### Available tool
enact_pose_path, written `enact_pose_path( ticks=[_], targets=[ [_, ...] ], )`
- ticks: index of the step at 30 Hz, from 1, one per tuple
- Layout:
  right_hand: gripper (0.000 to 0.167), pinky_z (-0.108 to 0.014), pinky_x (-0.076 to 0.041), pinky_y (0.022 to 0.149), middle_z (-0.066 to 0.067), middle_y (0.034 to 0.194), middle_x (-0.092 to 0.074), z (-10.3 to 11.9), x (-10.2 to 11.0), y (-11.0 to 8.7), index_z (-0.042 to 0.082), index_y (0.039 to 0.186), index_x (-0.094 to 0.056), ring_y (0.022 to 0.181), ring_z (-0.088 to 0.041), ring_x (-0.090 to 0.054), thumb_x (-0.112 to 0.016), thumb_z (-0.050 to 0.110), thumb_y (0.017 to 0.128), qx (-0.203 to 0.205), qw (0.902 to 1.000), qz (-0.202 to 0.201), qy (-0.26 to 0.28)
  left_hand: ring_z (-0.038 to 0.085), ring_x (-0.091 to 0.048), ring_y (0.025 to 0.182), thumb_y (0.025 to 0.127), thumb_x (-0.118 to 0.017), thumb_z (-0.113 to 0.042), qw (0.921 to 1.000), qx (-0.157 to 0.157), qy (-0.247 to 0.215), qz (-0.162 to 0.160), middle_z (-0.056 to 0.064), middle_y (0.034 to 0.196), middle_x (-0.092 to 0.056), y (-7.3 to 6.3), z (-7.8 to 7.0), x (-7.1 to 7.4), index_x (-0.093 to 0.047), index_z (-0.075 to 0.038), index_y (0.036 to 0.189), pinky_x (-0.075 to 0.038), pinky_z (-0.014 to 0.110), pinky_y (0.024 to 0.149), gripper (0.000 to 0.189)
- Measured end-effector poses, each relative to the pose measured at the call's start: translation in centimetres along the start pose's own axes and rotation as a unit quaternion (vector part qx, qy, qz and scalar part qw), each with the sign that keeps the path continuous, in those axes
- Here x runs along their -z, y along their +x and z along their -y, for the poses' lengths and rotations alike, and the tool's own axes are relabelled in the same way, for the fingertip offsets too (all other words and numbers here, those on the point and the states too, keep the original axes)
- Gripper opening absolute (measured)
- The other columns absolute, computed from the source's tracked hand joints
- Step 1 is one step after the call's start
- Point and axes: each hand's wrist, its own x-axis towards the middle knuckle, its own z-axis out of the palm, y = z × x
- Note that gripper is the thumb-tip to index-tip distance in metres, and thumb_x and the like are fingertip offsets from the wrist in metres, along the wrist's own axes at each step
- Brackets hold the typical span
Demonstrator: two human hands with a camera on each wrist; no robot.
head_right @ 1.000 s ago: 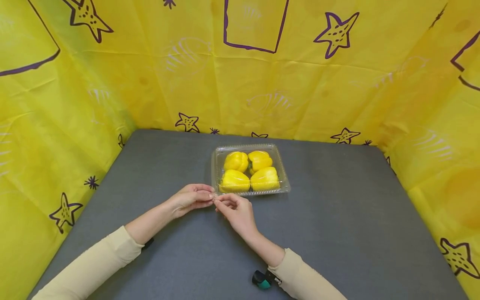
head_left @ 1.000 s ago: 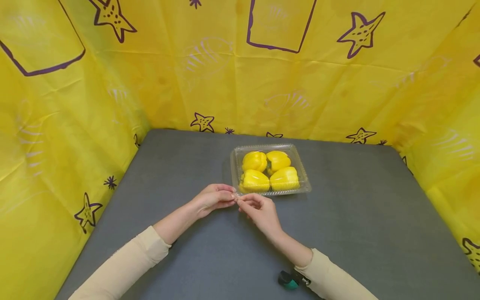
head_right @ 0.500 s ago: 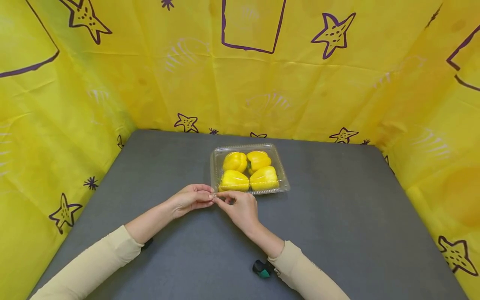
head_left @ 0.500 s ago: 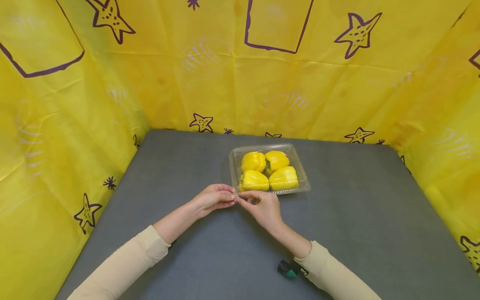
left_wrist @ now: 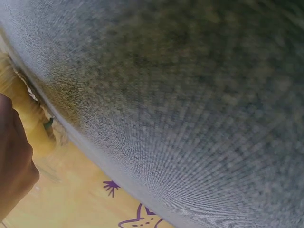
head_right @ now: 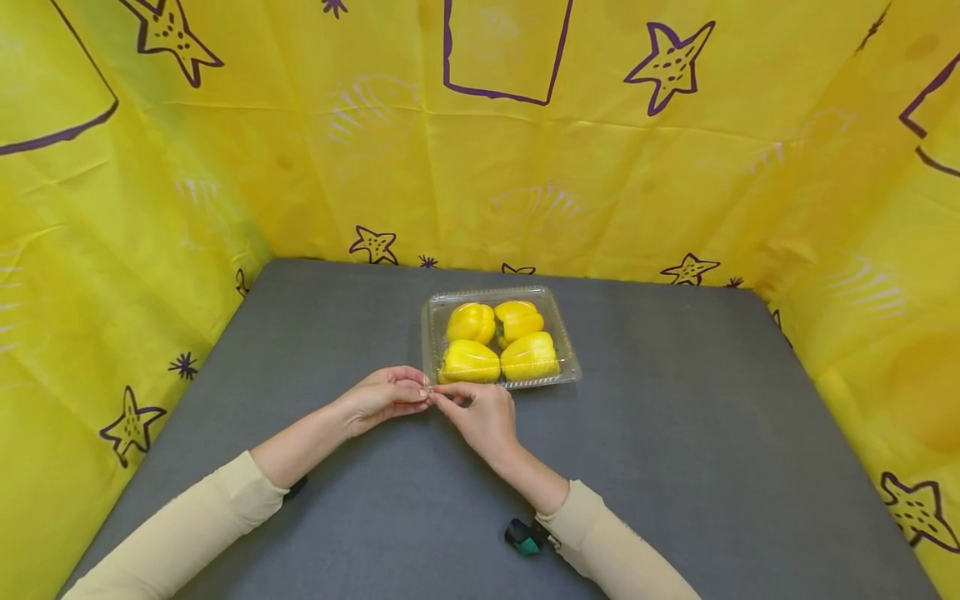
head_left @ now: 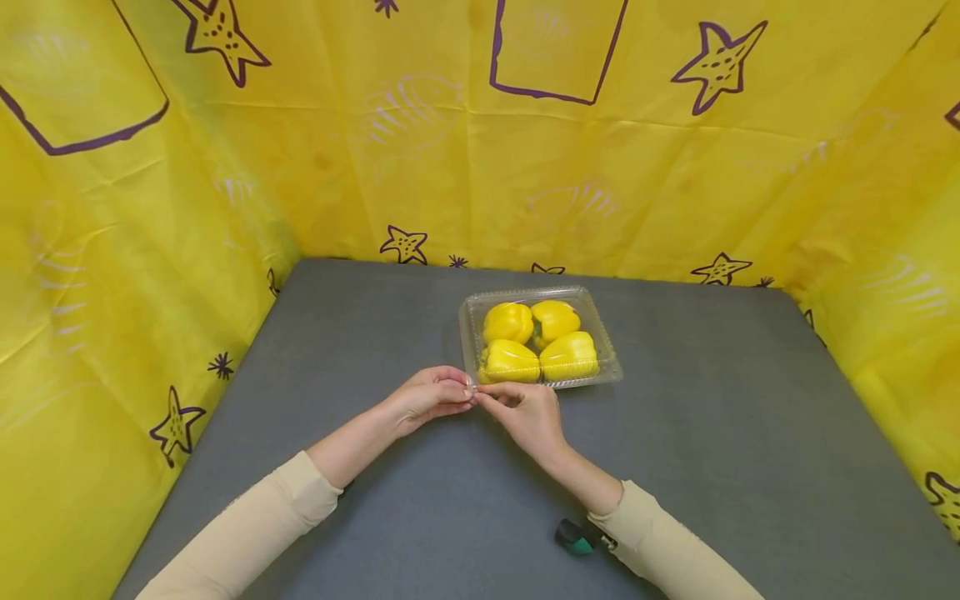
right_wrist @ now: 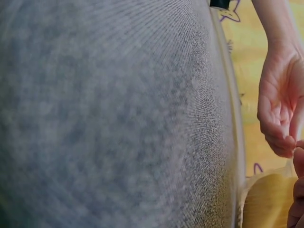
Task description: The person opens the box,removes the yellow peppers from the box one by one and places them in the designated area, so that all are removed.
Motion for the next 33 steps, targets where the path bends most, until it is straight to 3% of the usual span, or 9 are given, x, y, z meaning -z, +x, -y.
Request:
enact_pose_path(
  ticks=[7,15,23,33],
  targets=[
    [0.012,-0.016,-0.036,0.046,0.012,0.056,-0.058,0.0,-0.3,0.0,0.012,0.090,-0.078,0.048,0.004,-0.047,-0.081,0.019,0.081,0.067,0.9958,-0.007,-0.061,0.013,-0.067,0.079,0.091,-0.058,0.009,0.9999,-0.012,0.006,-0.009,0.006,0.088,-0.063,0.0,0.2,-0.1,-0.053,0.000,0.098,-0.057,0.028,0.082,0.013],
    [0.013,-0.013,-0.025,0.042,0.012,0.053,-0.047,0.0,-0.5,0.1,0.010,0.088,-0.074,0.045,0.004,-0.035,-0.082,0.016,0.080,0.116,0.9873,-0.041,-0.100,0.013,-0.066,0.077,0.089,-0.057,0.010,0.9994,-0.024,-0.005,-0.024,0.006,0.087,-0.062,0.3,0.2,-0.7,-0.053,0.001,0.098,-0.057,0.025,0.077,0.013],
    [0.013,-0.013,-0.024,0.041,0.012,0.054,-0.042,-0.4,-0.8,-0.2,0.009,0.087,-0.070,0.046,0.006,-0.028,-0.080,0.009,0.079,0.125,0.9855,-0.068,-0.093,0.012,-0.064,0.073,0.087,-0.057,0.012,0.9984,-0.030,-0.005,-0.048,0.006,0.084,-0.059,0.5,0.3,-1.7,-0.052,0.002,0.095,-0.056,0.022,0.072,0.014],
    [0.013,-0.015,-0.024,0.041,0.011,0.054,-0.041,-0.2,-0.7,-0.3,0.008,0.086,-0.070,0.046,0.005,-0.029,-0.080,0.011,0.080,0.098,0.9897,-0.057,-0.088,0.013,-0.063,0.071,0.086,-0.056,0.011,0.9979,-0.036,0.013,-0.053,0.007,0.083,-0.058,0.7,0.5,-1.9,-0.051,0.002,0.094,-0.057,0.023,0.072,0.014]
  ],
)
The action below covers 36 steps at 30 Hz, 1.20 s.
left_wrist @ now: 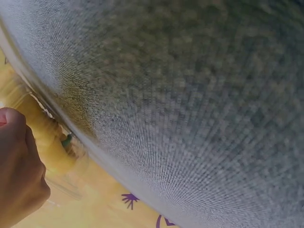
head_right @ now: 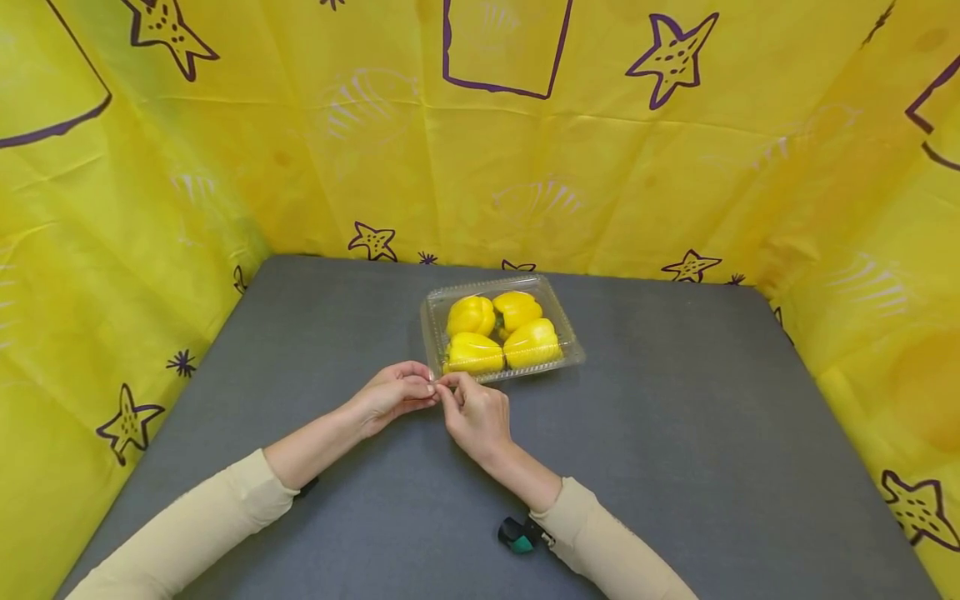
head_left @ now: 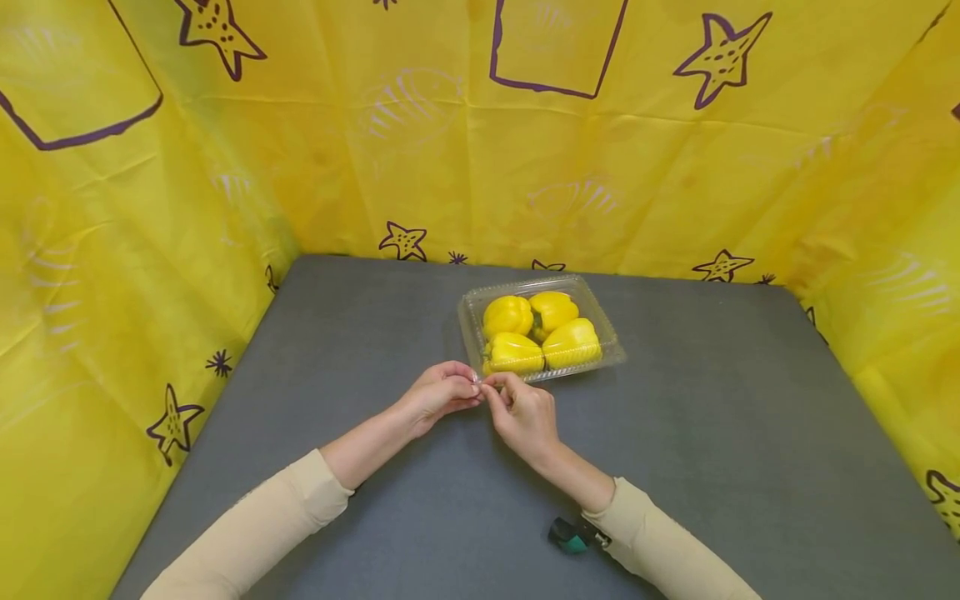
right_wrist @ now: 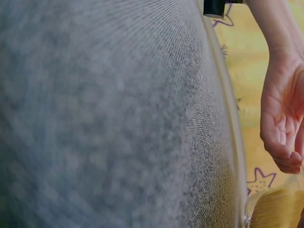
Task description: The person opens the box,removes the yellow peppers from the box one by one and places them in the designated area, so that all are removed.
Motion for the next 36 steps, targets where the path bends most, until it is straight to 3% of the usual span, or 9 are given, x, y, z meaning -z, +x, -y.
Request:
enact_pose_path(
  ticks=[7,12,17,23,28,36],
  targets=[
    [0.013,-0.018,-0.026,0.040,0.013,0.054,-0.044,0.4,0.9,1.1,0.017,0.090,-0.074,0.045,-0.001,-0.036,-0.081,0.023,0.082,0.017,0.9967,0.045,-0.066,0.015,-0.064,0.073,0.087,-0.056,0.009,1.0000,0.003,-0.005,-0.001,0.009,0.085,-0.060,0.0,-0.2,0.7,-0.053,0.004,0.095,-0.057,0.025,0.074,0.010],
    [0.015,-0.020,-0.034,0.042,0.012,0.062,-0.052,0.3,1.4,1.6,0.021,0.088,-0.078,0.055,-0.006,-0.046,-0.084,0.029,0.077,0.052,0.9903,0.059,-0.115,0.014,-0.063,0.073,0.087,-0.055,0.010,0.9998,0.007,-0.002,0.017,0.007,0.083,-0.060,0.2,0.1,1.0,-0.054,0.004,0.095,-0.057,0.024,0.074,0.010],
    [0.015,-0.022,-0.042,0.046,0.009,0.075,-0.064,0.1,1.7,1.9,0.021,0.089,-0.081,0.066,-0.010,-0.054,-0.085,0.027,0.075,0.075,0.9875,0.066,-0.122,0.013,-0.064,0.074,0.087,-0.056,0.009,0.9999,0.007,-0.003,0.015,0.008,0.084,-0.061,0.2,0.2,1.1,-0.053,0.006,0.097,-0.057,0.025,0.075,0.010],
    [0.015,-0.021,-0.046,0.047,0.008,0.079,-0.068,-0.2,1.8,2.0,0.019,0.086,-0.081,0.071,-0.012,-0.056,-0.087,0.026,0.074,0.113,0.9824,0.052,-0.139,0.014,-0.065,0.076,0.090,-0.057,0.006,0.9999,0.008,0.003,0.012,0.008,0.085,-0.063,0.1,0.1,0.9,-0.053,0.005,0.098,-0.058,0.027,0.077,0.009],
    [0.013,-0.022,-0.053,0.057,0.005,0.083,-0.072,-0.4,1.6,2.2,0.015,0.085,-0.080,0.077,-0.013,-0.061,-0.085,0.022,0.075,0.156,0.9773,0.034,-0.140,0.014,-0.065,0.074,0.089,-0.058,0.006,0.9999,0.004,0.003,0.011,0.007,0.083,-0.062,0.0,-0.1,0.5,-0.055,-0.001,0.091,-0.057,0.025,0.074,0.008],
    [0.009,-0.027,-0.057,0.069,0.000,0.084,-0.071,-0.8,1.4,1.9,0.008,0.085,-0.074,0.076,-0.016,-0.066,-0.079,0.014,0.080,0.174,0.9755,0.029,-0.132,0.015,-0.066,0.076,0.090,-0.059,0.004,0.9999,0.008,-0.003,0.015,0.007,0.083,-0.064,0.1,-0.2,0.2,-0.054,-0.002,0.091,-0.057,0.026,0.076,0.008]
  ],
)
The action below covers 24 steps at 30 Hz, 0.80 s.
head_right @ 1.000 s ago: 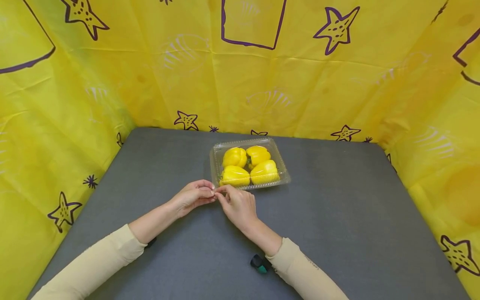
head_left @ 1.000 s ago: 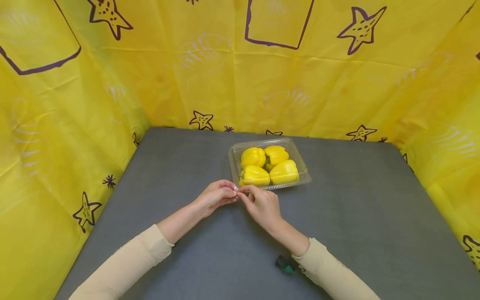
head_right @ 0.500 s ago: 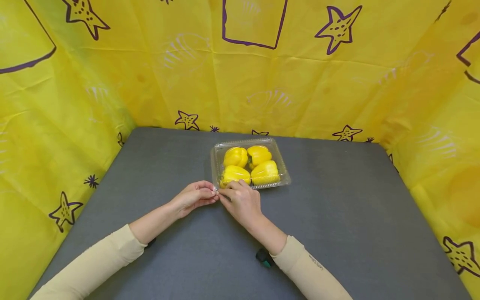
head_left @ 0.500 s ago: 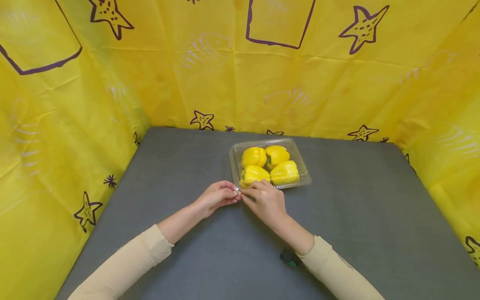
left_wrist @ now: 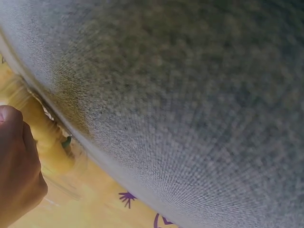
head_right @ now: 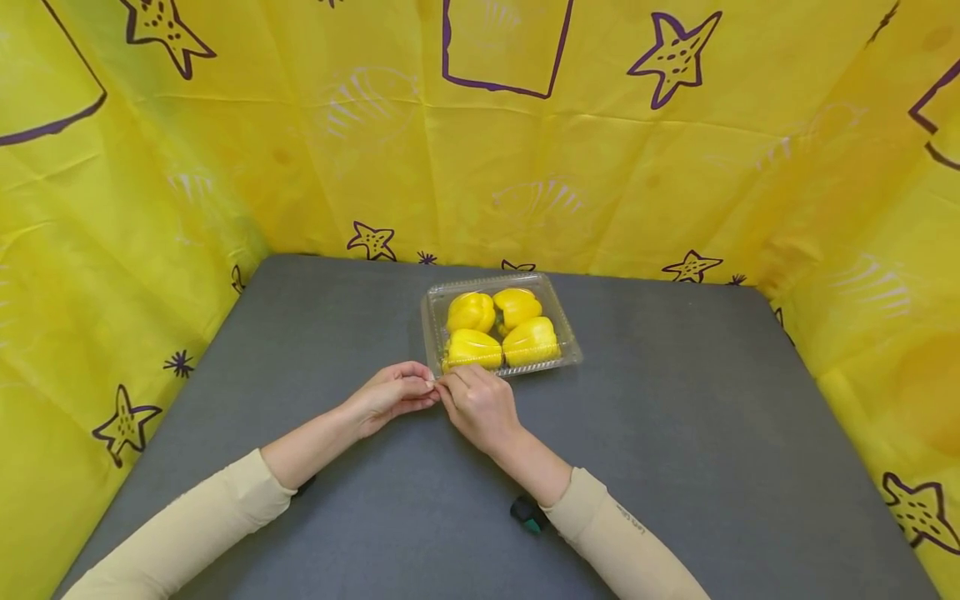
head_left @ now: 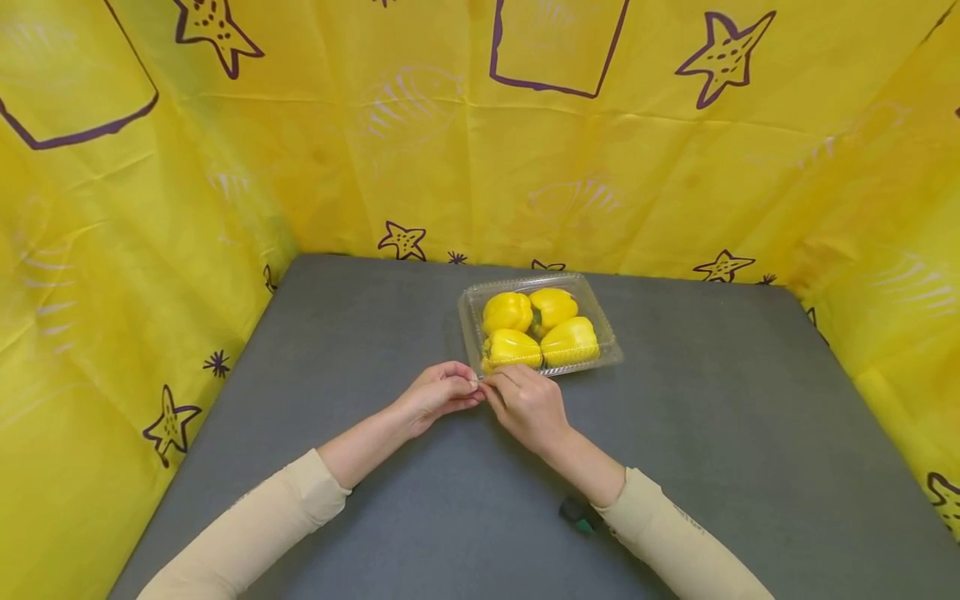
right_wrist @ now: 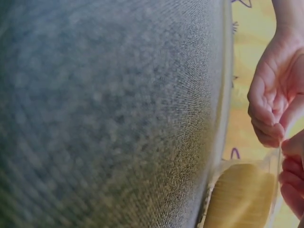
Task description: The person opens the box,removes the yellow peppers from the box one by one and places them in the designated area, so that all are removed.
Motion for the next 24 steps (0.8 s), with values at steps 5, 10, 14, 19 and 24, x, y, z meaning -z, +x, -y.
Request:
enact_pose_path(
  ticks=[5,10,14,19,24],
  targets=[
    [0.010,-0.030,-0.057,0.073,-0.004,0.084,-0.070,-0.21,-0.11,-0.01,0.005,0.086,-0.072,0.077,-0.019,-0.065,-0.078,0.010,0.080,0.001,0.9999,-0.004,0.014,0.016,-0.067,0.078,0.094,-0.058,0.001,0.9996,0.019,-0.016,-0.011,0.008,0.084,-0.068,0.22,-0.06,-0.10,-0.057,0.003,0.098,-0.058,0.031,0.080,0.005],
    [0.010,-0.031,-0.057,0.075,-0.005,0.085,-0.069,-0.36,-0.12,-0.08,0.003,0.086,-0.072,0.078,-0.021,-0.064,-0.077,0.008,0.080,-0.002,0.9997,-0.003,0.025,0.016,-0.068,0.078,0.096,-0.056,-0.001,0.9982,0.038,-0.041,-0.022,0.008,0.084,-0.070,0.48,-0.06,-0.06,-0.059,0.007,0.105,-0.057,0.032,0.082,0.012],
    [0.010,-0.032,-0.056,0.075,-0.005,0.085,-0.069,-0.40,-0.15,-0.06,0.003,0.086,-0.072,0.079,-0.021,-0.064,-0.077,0.008,0.080,0.000,0.9995,-0.007,0.029,0.015,-0.068,0.078,0.097,-0.055,-0.001,0.9976,0.043,-0.052,-0.010,0.007,0.084,-0.070,0.62,-0.03,0.06,-0.058,0.007,0.106,-0.057,0.030,0.081,0.012],
    [0.008,-0.031,-0.056,0.074,-0.005,0.085,-0.069,-0.43,-0.23,-0.03,0.003,0.086,-0.072,0.079,-0.021,-0.063,-0.076,0.008,0.081,-0.002,0.9995,-0.009,0.031,0.013,-0.068,0.076,0.097,-0.055,-0.001,0.9974,0.039,-0.060,0.004,0.006,0.082,-0.070,0.86,0.03,0.25,-0.060,0.003,0.099,-0.058,0.027,0.076,0.007],
    [0.009,-0.030,-0.057,0.072,-0.004,0.085,-0.069,-0.40,-0.23,-0.07,0.005,0.085,-0.072,0.077,-0.019,-0.064,-0.078,0.009,0.080,-0.004,0.9994,-0.009,0.032,0.013,-0.068,0.075,0.096,-0.055,0.000,0.9970,0.034,-0.070,0.006,0.006,0.081,-0.070,0.87,0.05,0.34,-0.062,0.000,0.093,-0.058,0.026,0.075,0.007]
  ],
)
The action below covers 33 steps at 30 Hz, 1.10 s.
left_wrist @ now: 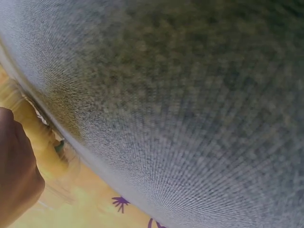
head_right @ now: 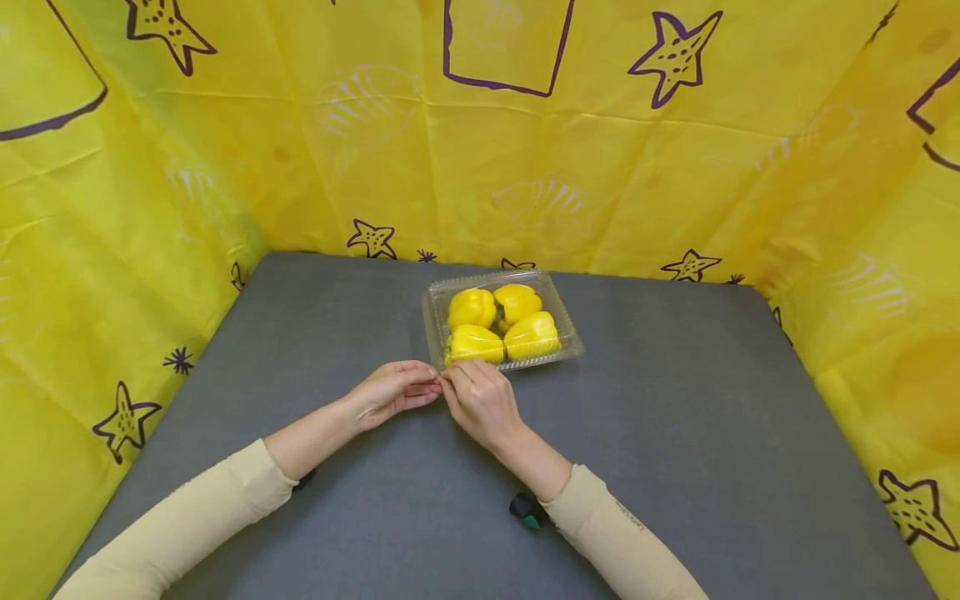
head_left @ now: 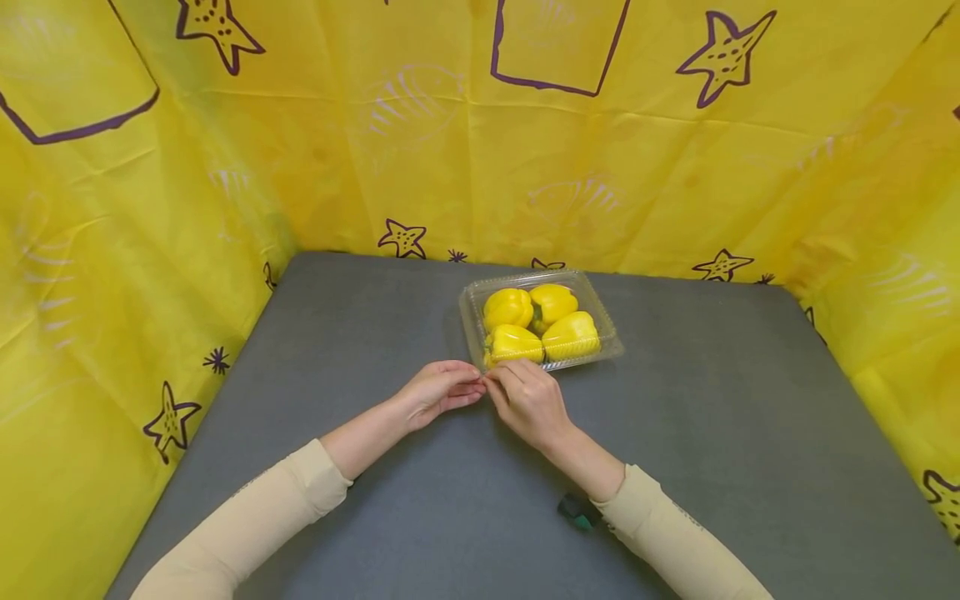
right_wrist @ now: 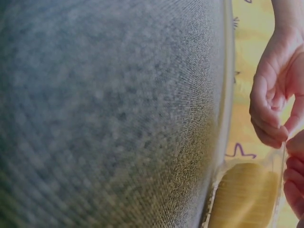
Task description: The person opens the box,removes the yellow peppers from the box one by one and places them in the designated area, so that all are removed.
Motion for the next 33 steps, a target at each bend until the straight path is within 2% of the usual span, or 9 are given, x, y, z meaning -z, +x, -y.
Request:
enact_pose_path(
  ticks=[9,16,24,29,33],
  targets=[
    [0.018,-0.030,-0.058,0.069,-0.001,0.083,-0.071,-0.07,0.15,0.04,0.007,0.087,-0.077,0.077,-0.017,-0.066,-0.086,0.016,0.074,-0.022,0.9995,0.002,0.021,0.013,-0.068,0.076,0.095,-0.057,0.001,0.9996,-0.014,0.014,-0.019,0.005,0.083,-0.067,-0.04,-0.02,-0.38,-0.062,-0.001,0.090,-0.058,0.028,0.078,0.007],
    [0.019,-0.029,-0.056,0.067,-0.001,0.080,-0.070,-0.16,0.39,0.17,0.008,0.086,-0.078,0.074,-0.017,-0.064,-0.087,0.019,0.074,-0.036,0.9986,0.015,0.037,0.012,-0.067,0.074,0.094,-0.057,0.000,0.9993,-0.019,0.029,-0.018,0.004,0.081,-0.067,-0.05,0.12,-0.39,-0.062,0.001,0.092,-0.058,0.027,0.075,0.006],
    [0.016,-0.029,-0.056,0.070,-0.002,0.082,-0.069,-0.21,0.43,0.10,0.006,0.087,-0.077,0.077,-0.017,-0.062,-0.085,0.013,0.075,-0.031,0.9973,0.032,0.058,0.012,-0.067,0.072,0.095,-0.057,0.000,0.9991,-0.020,0.033,-0.019,0.005,0.079,-0.068,-0.09,0.17,-0.32,-0.062,0.001,0.093,-0.058,0.026,0.074,0.005],
    [0.014,-0.029,-0.056,0.071,-0.002,0.083,-0.069,-0.13,0.39,0.16,0.006,0.085,-0.076,0.077,-0.018,-0.063,-0.084,0.013,0.077,-0.027,0.9983,0.029,0.043,0.012,-0.067,0.073,0.095,-0.057,0.000,0.9990,-0.022,0.031,-0.021,0.005,0.080,-0.068,-0.18,0.17,-0.49,-0.061,0.001,0.093,-0.058,0.026,0.074,0.005],
    [0.012,-0.030,-0.055,0.071,-0.003,0.082,-0.068,-0.03,0.30,0.13,0.003,0.084,-0.073,0.077,-0.019,-0.062,-0.082,0.009,0.077,-0.034,0.9979,0.014,0.053,0.012,-0.067,0.073,0.095,-0.057,0.001,0.9993,-0.026,0.021,-0.017,0.004,0.079,-0.068,-0.26,0.25,-0.69,-0.060,0.001,0.092,-0.058,0.025,0.074,0.005]
  ],
)
